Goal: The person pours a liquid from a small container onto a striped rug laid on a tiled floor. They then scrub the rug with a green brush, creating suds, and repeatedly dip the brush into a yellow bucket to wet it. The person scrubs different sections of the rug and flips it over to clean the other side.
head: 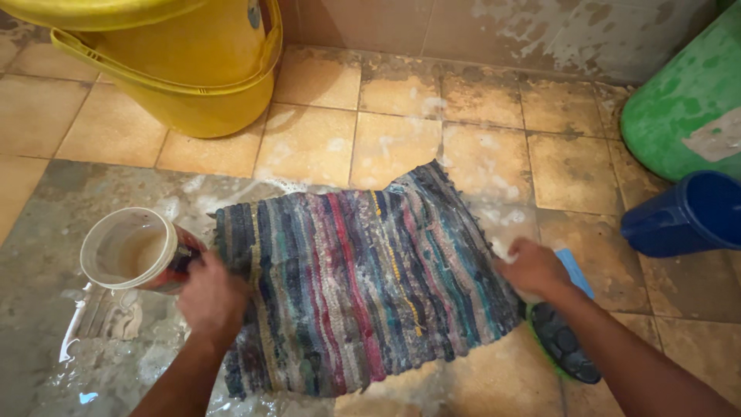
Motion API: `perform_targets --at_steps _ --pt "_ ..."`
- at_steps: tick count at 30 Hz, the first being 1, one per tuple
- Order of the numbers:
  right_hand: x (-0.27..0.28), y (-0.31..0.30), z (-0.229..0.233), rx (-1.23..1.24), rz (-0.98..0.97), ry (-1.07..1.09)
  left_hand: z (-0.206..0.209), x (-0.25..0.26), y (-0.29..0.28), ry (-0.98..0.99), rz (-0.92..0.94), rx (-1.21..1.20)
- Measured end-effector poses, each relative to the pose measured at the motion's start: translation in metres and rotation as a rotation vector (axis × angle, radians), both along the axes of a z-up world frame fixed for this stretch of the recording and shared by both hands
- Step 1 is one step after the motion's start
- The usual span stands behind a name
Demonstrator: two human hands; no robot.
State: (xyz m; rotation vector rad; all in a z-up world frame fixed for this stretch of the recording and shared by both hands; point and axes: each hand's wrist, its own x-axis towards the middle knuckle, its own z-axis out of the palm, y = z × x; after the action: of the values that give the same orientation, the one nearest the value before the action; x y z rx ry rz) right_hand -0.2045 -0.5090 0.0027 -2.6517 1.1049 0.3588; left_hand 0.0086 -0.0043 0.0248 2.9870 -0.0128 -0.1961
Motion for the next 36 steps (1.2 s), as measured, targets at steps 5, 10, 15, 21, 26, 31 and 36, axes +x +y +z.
perform_targets --at_steps 5,10,15,21,26,31,36 --pt "0.077 -0.005 -0.006 0.146 -0.039 -0.232 0.013 0.004 -0.038 -0.003 -0.142 -0.168" --pt "0.156 0.006 -0.017 0.232 -0.029 -0.426 0.011 0.015 -0.048 0.063 -0.050 -0.287" --pt "0.190 0.030 -0.012 0.185 0.004 -0.377 -0.013 0.053 -0.030 0.038 -0.133 -0.339" --pt "0.195 0.041 -0.008 0.157 0.199 -0.351 -0.031 0.075 -0.030 0.165 -0.208 -0.165" --pt "0.188 0.047 0.023 0.184 0.178 -0.485 -0.028 0.078 -0.028 0.130 -0.244 -0.186" --pt "0.167 0.035 0.022 0.009 0.124 -0.939 -0.026 0.070 -0.029 0.154 -0.206 -0.174" --pt "0.151 0.020 -0.002 0.027 -0.015 -0.547 -0.020 0.063 -0.030 0.094 -0.212 -0.210"
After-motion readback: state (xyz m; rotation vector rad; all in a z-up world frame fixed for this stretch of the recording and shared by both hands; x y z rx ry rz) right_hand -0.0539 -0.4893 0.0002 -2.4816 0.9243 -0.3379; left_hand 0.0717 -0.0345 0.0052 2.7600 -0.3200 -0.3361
